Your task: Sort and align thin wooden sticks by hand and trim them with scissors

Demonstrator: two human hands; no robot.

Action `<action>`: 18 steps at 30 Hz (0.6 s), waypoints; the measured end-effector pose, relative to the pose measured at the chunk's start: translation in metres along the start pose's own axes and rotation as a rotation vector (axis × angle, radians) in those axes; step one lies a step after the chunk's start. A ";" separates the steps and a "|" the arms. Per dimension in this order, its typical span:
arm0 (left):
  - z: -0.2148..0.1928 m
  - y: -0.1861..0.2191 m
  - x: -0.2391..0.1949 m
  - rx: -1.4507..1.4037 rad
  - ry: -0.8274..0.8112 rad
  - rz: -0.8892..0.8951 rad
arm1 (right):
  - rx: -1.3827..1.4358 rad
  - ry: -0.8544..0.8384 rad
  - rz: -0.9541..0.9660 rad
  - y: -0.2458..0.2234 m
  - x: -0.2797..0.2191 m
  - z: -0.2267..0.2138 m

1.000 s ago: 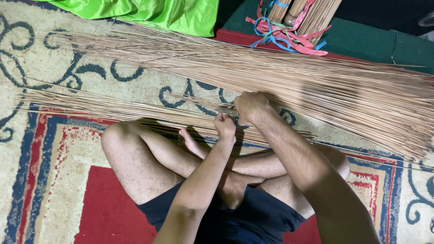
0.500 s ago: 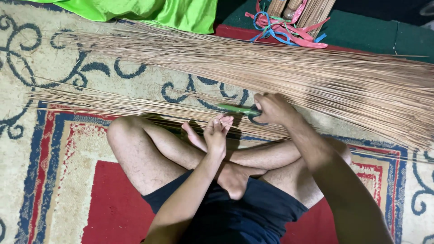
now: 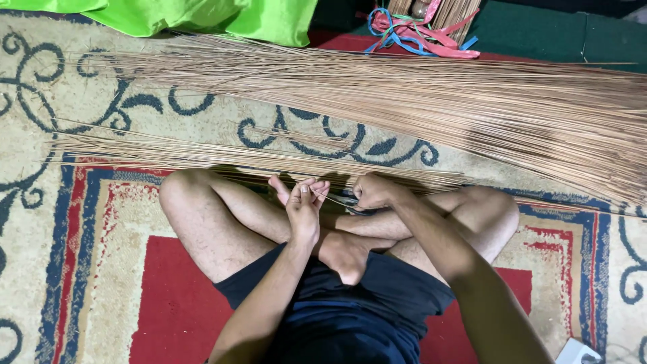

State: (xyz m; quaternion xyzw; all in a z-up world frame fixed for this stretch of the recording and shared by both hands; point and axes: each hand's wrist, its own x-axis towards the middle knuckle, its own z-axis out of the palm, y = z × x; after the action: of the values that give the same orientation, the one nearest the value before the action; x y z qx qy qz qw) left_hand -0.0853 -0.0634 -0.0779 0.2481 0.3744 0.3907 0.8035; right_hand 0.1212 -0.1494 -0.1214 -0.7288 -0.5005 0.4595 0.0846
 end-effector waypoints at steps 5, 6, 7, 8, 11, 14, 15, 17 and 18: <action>-0.005 -0.002 0.012 -0.005 -0.009 -0.012 | -0.059 0.156 -0.044 0.004 -0.003 -0.008; -0.004 -0.001 0.014 -0.008 -0.013 -0.015 | -0.151 0.190 -0.058 0.005 -0.004 -0.010; -0.003 -0.001 0.015 -0.007 -0.017 -0.017 | -0.150 0.194 -0.054 -0.007 -0.009 -0.011; -0.003 -0.001 0.016 0.010 -0.019 -0.026 | -0.227 0.200 -0.070 -0.019 -0.014 -0.013; -0.005 -0.002 0.018 0.021 -0.021 -0.033 | -0.290 0.223 -0.140 -0.038 -0.024 -0.021; -0.011 -0.002 0.022 0.011 -0.024 -0.037 | -0.184 0.248 -0.190 -0.024 -0.024 -0.021; -0.012 -0.002 0.023 0.002 -0.023 -0.041 | -0.098 0.251 -0.186 -0.014 -0.024 -0.021; -0.012 0.002 0.031 -0.012 -0.026 -0.022 | -0.036 0.276 -0.136 -0.031 -0.043 -0.041; -0.011 0.004 0.036 -0.026 -0.027 -0.003 | 0.026 0.300 -0.086 -0.039 -0.053 -0.052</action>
State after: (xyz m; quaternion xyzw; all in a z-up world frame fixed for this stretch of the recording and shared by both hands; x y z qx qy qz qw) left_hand -0.0812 -0.0303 -0.0967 0.2424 0.3587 0.3908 0.8123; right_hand 0.1311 -0.1558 -0.0381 -0.7660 -0.5069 0.3480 0.1875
